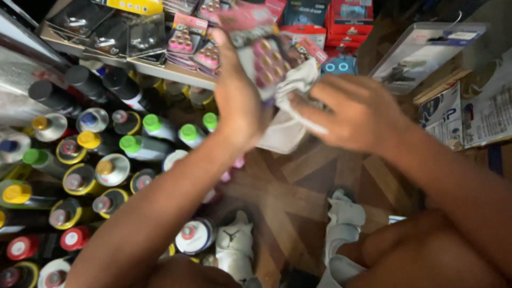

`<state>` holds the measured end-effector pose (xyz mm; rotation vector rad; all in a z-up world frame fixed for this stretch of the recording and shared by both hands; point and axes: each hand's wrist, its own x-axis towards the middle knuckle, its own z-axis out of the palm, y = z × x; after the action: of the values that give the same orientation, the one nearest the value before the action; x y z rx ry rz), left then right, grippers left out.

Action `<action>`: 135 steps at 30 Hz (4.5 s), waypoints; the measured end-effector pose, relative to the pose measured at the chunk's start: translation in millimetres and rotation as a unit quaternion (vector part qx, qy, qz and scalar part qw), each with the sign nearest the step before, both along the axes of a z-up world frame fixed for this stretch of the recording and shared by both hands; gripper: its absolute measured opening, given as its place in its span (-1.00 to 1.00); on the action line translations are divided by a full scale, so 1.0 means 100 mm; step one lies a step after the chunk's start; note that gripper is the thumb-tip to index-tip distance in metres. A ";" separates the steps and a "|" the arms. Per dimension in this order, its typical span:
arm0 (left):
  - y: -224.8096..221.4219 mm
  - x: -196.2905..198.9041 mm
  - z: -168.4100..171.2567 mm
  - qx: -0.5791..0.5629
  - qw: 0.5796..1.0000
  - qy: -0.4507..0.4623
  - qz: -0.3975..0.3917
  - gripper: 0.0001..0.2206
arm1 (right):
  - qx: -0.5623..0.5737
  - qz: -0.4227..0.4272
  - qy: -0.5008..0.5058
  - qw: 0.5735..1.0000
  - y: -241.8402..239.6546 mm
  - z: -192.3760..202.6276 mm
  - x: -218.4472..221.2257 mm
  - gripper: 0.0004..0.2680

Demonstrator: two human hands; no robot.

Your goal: Wiping down retail packages of motorcycle parts with a cloth

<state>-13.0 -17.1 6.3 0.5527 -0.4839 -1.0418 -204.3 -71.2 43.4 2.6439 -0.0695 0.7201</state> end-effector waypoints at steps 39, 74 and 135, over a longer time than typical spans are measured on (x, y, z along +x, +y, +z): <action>0.21 -0.10 0.01 -0.045 0.962 -0.116 -0.244 -0.53 | 0.589 0.016 -0.264 0.764 0.09 -0.06 0.04 -0.89; 0.23 -0.39 0.10 -0.201 0.979 0.020 -0.039 -0.54 | 0.439 0.038 -0.139 0.887 0.28 -0.16 0.42 -0.65; -1.98 0.69 -1.30 0.050 0.420 -0.887 0.185 -0.48 | 0.515 -0.317 0.263 0.752 0.52 -0.75 -0.62 -0.66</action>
<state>56.2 -215.2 -123.6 1.7257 -2.0422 0.4493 -265.9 -18.9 -31.8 3.2845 -1.5000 -0.4922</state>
